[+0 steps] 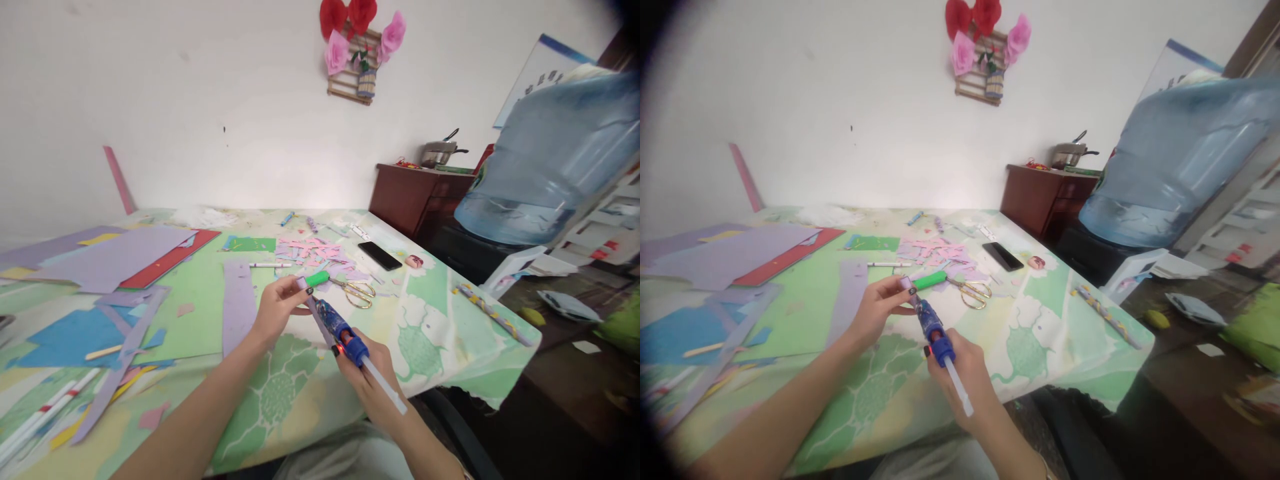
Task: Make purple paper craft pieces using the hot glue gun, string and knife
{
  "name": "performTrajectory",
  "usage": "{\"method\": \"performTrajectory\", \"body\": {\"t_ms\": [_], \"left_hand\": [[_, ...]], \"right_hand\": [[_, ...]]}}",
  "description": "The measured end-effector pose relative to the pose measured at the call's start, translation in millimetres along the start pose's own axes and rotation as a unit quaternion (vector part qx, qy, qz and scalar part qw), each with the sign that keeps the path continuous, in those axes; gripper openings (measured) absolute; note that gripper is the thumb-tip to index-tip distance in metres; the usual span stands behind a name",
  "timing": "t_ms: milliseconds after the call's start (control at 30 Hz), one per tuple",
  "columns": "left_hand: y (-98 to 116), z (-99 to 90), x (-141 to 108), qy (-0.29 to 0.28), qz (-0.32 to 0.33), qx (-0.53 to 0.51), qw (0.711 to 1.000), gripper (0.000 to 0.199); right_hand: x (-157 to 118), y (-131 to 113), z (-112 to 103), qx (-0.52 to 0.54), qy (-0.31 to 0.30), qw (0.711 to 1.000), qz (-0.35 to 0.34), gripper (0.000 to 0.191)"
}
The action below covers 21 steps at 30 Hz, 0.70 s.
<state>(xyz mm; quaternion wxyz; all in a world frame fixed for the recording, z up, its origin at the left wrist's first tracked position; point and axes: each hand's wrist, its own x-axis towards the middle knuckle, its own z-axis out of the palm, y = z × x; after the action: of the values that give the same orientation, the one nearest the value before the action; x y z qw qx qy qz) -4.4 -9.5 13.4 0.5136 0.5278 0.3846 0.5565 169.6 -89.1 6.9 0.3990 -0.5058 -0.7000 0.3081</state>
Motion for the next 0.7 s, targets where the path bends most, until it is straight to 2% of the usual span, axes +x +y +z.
{"method": "performTrajectory", "body": {"t_ms": [133, 433, 700], "left_hand": [[-1.4, -1.7, 0.9, -0.004, 0.0, -0.001, 1.0, 0.022], [0.1, 0.3, 1.0, 0.0, -0.001, 0.012, 1.0, 0.025], [1.1, 1.2, 1.7, -0.005, 0.014, 0.066, 0.998, 0.027]], "right_hand": [[0.4, 2.6, 0.2, -0.002, -0.002, 1.0, -0.006, 0.018], [-7.3, 3.8, -4.4, -0.006, -0.017, 0.999, 0.03, 0.022], [-15.7, 17.0, -9.5, 0.006, -0.004, 1.0, -0.002, 0.023]]}}
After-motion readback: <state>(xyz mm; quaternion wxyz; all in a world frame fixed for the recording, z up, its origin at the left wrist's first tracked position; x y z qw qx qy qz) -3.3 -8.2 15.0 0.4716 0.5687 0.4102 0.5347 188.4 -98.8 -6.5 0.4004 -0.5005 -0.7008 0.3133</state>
